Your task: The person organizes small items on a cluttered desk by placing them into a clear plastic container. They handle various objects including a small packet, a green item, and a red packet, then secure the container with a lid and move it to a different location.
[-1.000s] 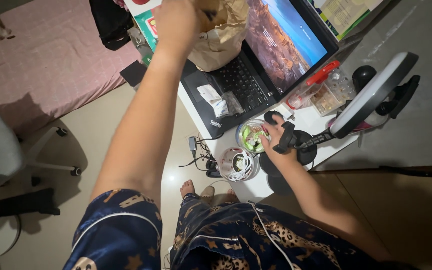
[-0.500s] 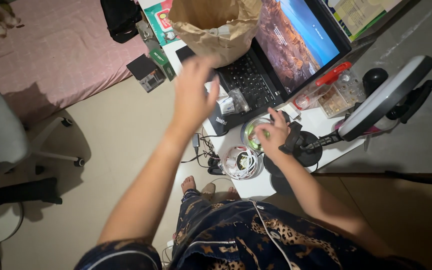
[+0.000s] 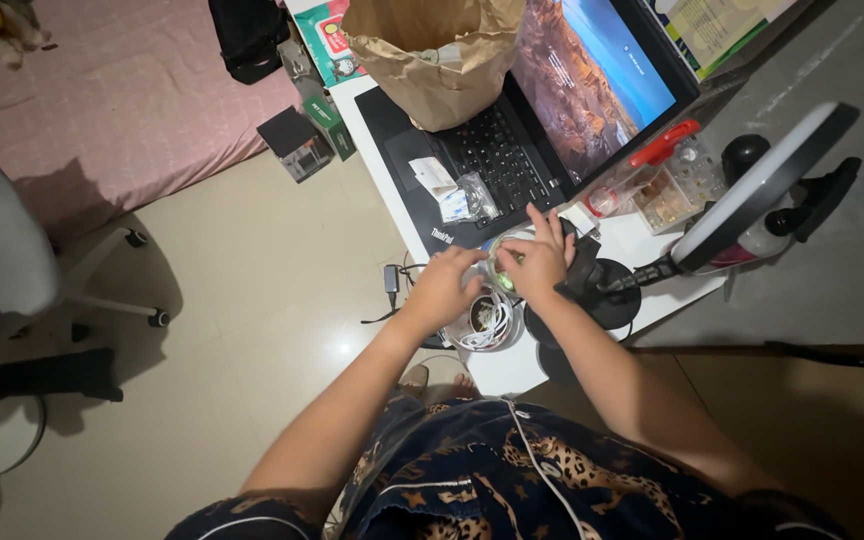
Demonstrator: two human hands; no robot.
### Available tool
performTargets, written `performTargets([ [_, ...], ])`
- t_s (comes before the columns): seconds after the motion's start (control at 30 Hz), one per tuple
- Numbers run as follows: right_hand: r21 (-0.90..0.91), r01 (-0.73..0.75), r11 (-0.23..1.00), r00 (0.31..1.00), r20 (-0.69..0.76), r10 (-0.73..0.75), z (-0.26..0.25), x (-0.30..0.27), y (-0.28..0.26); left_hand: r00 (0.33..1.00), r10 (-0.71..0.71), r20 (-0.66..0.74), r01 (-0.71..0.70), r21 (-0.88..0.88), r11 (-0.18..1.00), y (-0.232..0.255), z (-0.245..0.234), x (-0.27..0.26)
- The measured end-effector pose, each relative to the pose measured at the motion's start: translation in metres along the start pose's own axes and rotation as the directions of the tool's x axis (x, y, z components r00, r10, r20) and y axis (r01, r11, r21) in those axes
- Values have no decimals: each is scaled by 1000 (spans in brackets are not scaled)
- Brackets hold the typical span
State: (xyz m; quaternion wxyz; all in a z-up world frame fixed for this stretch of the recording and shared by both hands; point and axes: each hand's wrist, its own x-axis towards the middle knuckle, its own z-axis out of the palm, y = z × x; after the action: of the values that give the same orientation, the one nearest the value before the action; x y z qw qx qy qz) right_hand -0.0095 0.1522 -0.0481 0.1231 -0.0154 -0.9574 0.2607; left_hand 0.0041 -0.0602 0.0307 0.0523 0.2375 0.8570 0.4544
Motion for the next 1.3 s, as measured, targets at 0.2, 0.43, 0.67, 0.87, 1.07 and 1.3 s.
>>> performTargets([
  [0.2,274,-45,961,997,-46,60,-24,-2,-12,1000,-17,-11,17,29,999,2,14,10],
  [0.43,775,17,632,999,-37,19,-20,-20,-23,995,-99,33,101,-58,993,-5,34,24],
  [0.67,976,-192,-107,941,214,263,-13,-20,-44,998,-35,55,41,-101,994,-64,74,36],
  [0.87,918,-208,-338,863,334,378,-3,-11,-42,994,-10,107,37,-258,965,-75,50,40],
  [1.07,891,-195,-411,797,388,463,4,-10,-25,884,-284,372,464,-619,633,-65,21,34],
  [1.3,893,-218,-393,792,397,463,2,-14,-20,869,-278,409,494,-695,522,-59,18,35],
])
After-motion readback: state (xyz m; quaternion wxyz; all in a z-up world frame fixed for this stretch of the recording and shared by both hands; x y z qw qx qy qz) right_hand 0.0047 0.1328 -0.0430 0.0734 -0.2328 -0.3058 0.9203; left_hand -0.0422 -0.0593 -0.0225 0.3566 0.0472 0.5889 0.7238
